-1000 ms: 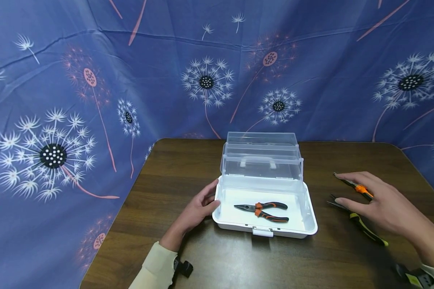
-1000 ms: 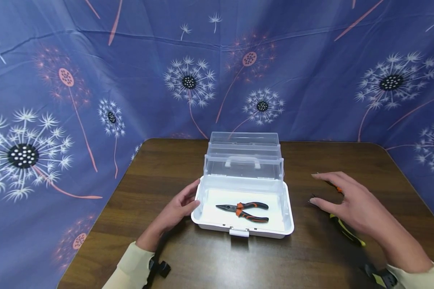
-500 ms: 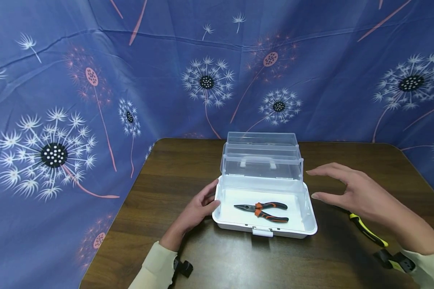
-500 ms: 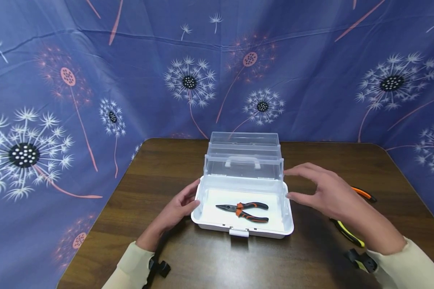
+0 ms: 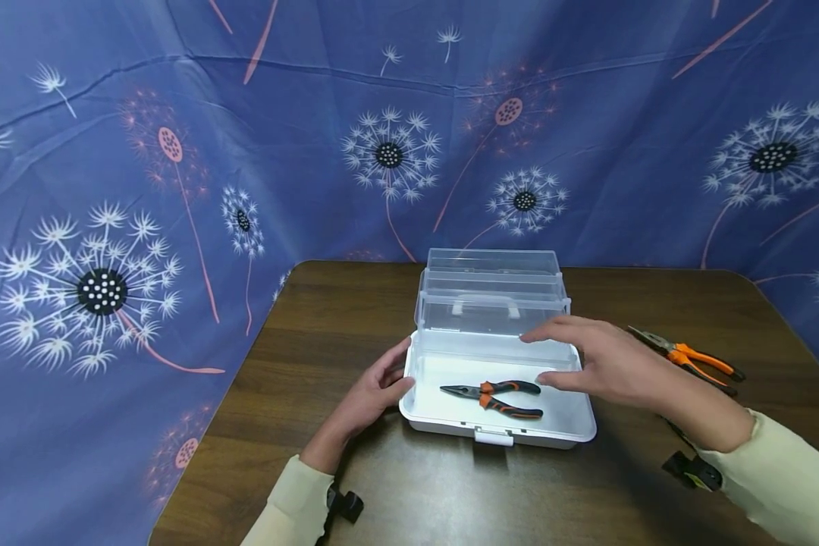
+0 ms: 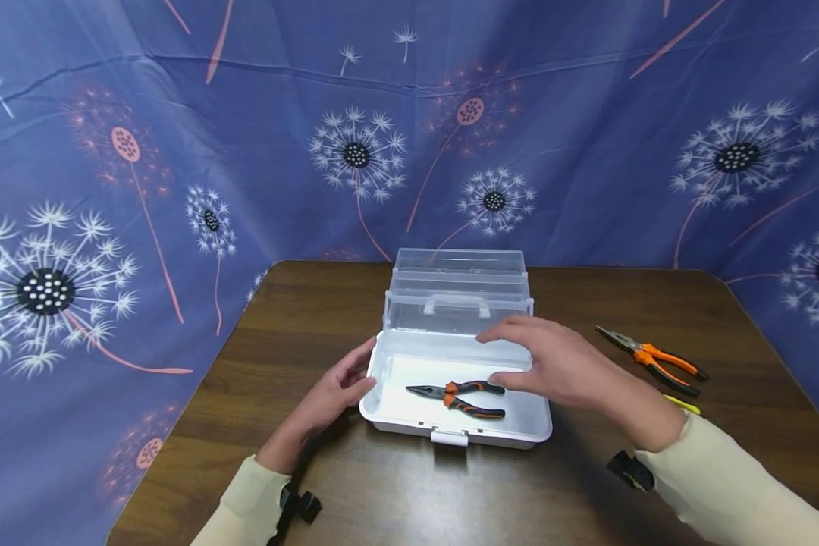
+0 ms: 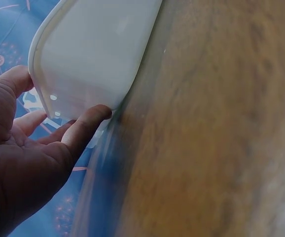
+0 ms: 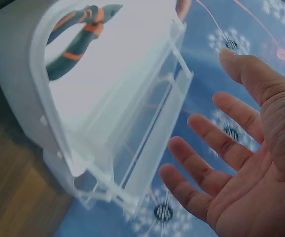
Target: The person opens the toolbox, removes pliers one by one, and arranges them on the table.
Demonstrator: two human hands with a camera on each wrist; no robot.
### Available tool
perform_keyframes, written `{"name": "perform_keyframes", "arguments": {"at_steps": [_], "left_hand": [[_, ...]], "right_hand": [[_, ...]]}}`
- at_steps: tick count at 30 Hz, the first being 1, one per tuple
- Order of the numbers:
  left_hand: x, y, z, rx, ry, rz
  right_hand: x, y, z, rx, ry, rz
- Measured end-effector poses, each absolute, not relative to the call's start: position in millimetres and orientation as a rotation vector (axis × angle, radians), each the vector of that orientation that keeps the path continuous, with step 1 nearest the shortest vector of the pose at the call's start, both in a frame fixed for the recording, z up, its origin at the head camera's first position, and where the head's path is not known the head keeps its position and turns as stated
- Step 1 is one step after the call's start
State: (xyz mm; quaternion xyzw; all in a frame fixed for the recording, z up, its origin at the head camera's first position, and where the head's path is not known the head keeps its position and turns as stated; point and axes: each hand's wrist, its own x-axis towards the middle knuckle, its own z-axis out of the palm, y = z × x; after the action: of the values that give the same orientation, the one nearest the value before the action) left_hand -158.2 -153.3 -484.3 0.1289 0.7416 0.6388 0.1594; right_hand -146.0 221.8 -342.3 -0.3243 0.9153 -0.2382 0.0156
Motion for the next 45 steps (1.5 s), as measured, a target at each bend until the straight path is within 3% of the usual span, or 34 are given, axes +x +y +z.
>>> {"name": "perform_keyframes", "arguments": {"at_steps": [19,37,45], "left_hand": [[-159,-153,-485,0.395,2.113,1.836],[-159,-154,-486,0.397,2.105,1.86],[-157,-154,-486,0.393,2.115,1.849]], "right_hand": [[-167,173,-359,-1.377,2.524,-0.578],[-156,168,-392,-1.405,2.46,-0.566],[-155,174,-404,-1.264,2.423,-0.462]]}}
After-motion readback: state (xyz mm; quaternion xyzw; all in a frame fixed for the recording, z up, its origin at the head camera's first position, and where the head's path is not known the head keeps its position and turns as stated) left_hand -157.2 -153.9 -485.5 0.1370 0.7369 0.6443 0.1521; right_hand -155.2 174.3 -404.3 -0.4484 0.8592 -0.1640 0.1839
